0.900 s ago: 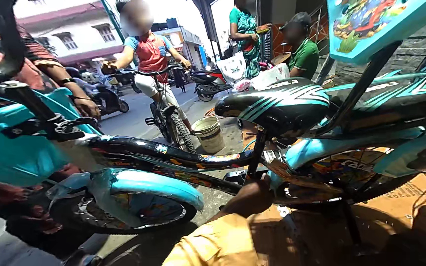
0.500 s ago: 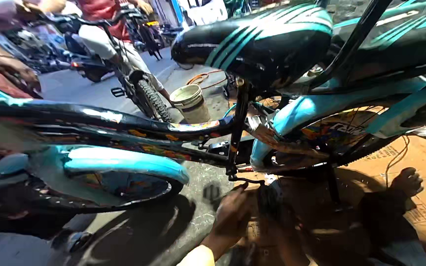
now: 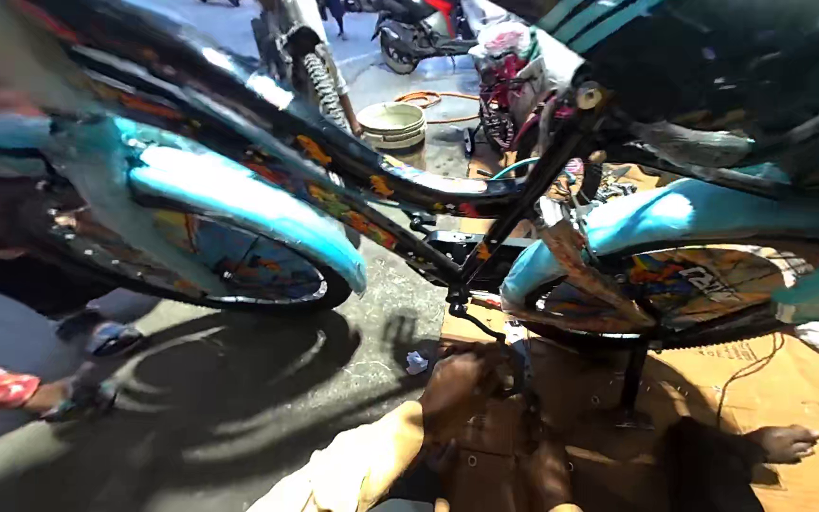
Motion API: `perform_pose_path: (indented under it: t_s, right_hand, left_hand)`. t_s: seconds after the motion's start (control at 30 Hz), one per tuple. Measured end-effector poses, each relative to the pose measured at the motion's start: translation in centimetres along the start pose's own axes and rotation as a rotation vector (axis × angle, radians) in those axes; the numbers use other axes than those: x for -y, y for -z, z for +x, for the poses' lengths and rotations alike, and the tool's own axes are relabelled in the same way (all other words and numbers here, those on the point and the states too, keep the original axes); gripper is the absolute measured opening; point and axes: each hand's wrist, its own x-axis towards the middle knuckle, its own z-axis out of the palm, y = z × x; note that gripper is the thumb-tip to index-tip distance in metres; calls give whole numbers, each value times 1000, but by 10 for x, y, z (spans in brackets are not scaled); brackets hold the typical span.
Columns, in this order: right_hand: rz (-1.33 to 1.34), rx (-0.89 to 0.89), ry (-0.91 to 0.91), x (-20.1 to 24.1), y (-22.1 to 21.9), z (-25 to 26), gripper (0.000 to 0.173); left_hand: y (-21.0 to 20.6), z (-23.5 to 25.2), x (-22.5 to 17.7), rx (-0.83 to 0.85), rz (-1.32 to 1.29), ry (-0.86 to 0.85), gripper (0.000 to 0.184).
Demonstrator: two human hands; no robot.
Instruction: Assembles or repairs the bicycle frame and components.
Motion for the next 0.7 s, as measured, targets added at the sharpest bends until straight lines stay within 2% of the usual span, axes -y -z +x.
perform_pose_path:
  t_s: [0.03, 0.07, 0.1, 0.17, 0.23, 0.3, 0.37, 0.4, 0.47, 0.53, 0.57, 0.63, 0.67, 0.7]
  right_hand:
    - [105, -24, -98, 12, 5, -16, 79]
    - [249, -48, -151, 14, 6, -21, 67]
    - [436, -61, -178, 13, 8, -23, 48]
    - [800, -14, -146, 13, 30, -38, 26]
    - [1142, 9, 35, 12, 53, -60, 15]
    - [1271, 24, 298, 16, 80, -90, 21]
    - [1321, 109, 395, 22, 97, -117, 15]
    - [1299, 189, 410, 25, 102, -127, 14]
    - [1153, 206, 378, 30, 107, -133, 14]
    - [849, 89, 372, 36, 118, -126, 26]
    - [670, 28, 398, 39, 125, -123, 38]
    - [357, -66, 504, 52, 140, -119, 62]
    - [255, -103, 576, 60, 145, -119, 68]
    - [178, -136, 646, 68, 149, -119, 67]
  left_hand:
    - [6, 8, -2, -83, -73, -1, 40]
    - [11, 16, -5, -175, -146, -21, 40]
    - [18, 26, -7, -259, -213, -44, 41]
    - [40, 41, -14, -276, -353, -41, 49]
    - [58, 48, -15, -233, -443, -21, 52]
    - [68, 45, -19, -177, -448, -19, 38]
    - [82, 30, -49, 34, -438, 54, 30]
    - [89, 21, -69, 178, -467, 100, 32]
    - [59, 9, -68, 280, -550, 30, 40]
    - [18, 3, -51, 239, -679, -50, 47]
    - [10, -1, -51, 212, -735, -75, 47]
    - [11, -6, -59, 134, -783, -139, 43]
    - [15, -6, -64, 75, -785, -176, 38]
    - [19, -6, -68, 17, -776, -210, 34]
